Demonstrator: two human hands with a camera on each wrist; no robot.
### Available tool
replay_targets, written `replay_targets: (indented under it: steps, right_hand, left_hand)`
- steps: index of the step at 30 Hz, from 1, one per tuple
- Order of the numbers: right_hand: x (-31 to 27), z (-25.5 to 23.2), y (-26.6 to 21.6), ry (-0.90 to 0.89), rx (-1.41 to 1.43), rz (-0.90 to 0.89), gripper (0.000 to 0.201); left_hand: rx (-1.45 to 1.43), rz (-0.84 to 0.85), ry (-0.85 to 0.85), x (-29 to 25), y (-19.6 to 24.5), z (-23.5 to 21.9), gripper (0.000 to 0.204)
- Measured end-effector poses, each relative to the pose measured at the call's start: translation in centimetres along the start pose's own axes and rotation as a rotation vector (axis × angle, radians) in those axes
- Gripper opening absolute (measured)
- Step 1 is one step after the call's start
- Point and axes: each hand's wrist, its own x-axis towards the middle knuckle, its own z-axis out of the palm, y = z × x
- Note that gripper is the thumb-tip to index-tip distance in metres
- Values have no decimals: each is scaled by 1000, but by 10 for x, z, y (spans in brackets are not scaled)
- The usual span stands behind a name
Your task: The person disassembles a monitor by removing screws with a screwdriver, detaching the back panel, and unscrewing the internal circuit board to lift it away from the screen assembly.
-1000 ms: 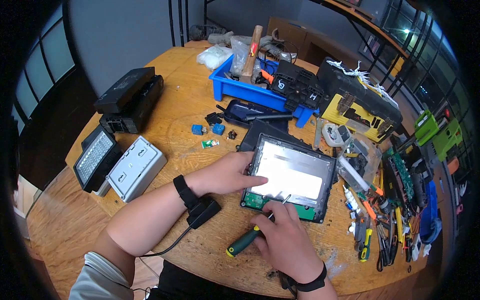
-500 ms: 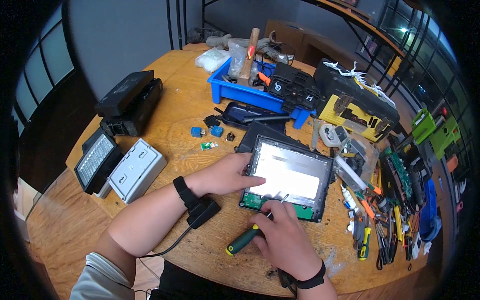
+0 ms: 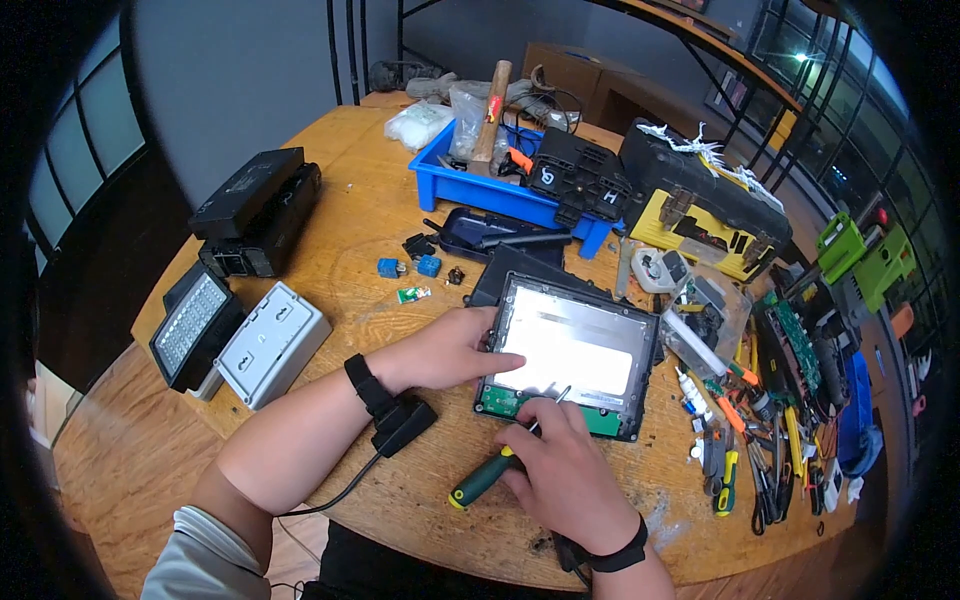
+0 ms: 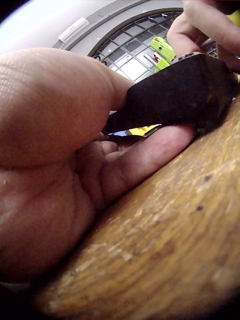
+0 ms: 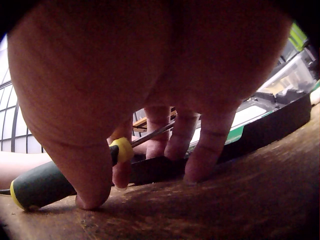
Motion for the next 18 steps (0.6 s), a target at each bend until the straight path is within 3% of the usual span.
replay_targets:
  steps: [18]
  right_hand:
    - [0, 1, 1, -10, 13, 7, 36]
  left_hand:
    - [19, 0, 1, -2, 5, -1, 41]
